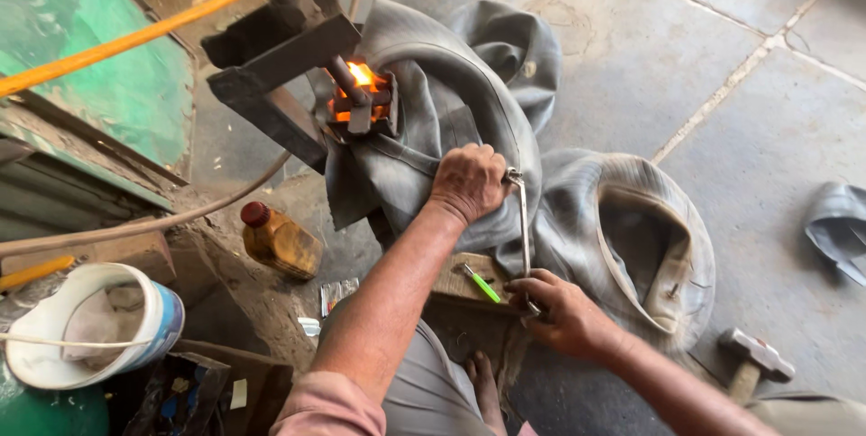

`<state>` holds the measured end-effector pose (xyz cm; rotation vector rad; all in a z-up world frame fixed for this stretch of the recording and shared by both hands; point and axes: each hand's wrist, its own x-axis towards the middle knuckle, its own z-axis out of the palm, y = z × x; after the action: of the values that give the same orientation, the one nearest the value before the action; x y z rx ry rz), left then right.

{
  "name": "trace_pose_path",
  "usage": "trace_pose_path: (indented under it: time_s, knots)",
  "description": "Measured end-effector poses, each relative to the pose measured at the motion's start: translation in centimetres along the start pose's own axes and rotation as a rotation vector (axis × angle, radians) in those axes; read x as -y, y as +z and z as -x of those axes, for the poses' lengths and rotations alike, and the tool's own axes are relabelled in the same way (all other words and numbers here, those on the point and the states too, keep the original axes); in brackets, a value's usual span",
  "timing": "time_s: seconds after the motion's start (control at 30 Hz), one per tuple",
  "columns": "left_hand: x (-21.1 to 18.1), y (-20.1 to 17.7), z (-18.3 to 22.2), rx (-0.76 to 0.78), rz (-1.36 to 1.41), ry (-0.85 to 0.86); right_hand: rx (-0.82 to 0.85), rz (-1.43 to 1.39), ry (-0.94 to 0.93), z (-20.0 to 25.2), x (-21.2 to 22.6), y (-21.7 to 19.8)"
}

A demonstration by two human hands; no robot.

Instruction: The person uses a vulcanizing press and various tools to repair a punctured rubber inner tube by applying patches and heating them.

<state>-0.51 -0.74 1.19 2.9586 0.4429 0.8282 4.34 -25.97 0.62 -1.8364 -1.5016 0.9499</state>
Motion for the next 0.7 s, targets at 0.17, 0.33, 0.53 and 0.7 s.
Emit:
trace_pose_path:
  time_s: [0.17, 0.33, 0.53, 0.7]
  knots:
    - [0.2, 0.4, 0.1, 0.087, -0.056, -0.009, 0.144, 0.206, -0.278, -0.7, 0.5, -2.0]
    - [0.3, 0.5, -0.2, 0.065, -0.068, 0.000, 0.328, 0.703, -0.216, -1.0, -0.1, -1.8]
    - [0.2, 0.3, -0.2, 0.083, -0.059, -0.005, 0.437, 1.058, -0.592, -2.4, 0.8, -1.4]
    - [0.1, 0.0, -0.3, 0.108, -0.065, -0.006, 0.631, 1.102, -0.580, -4.6, 4.1, -0.5]
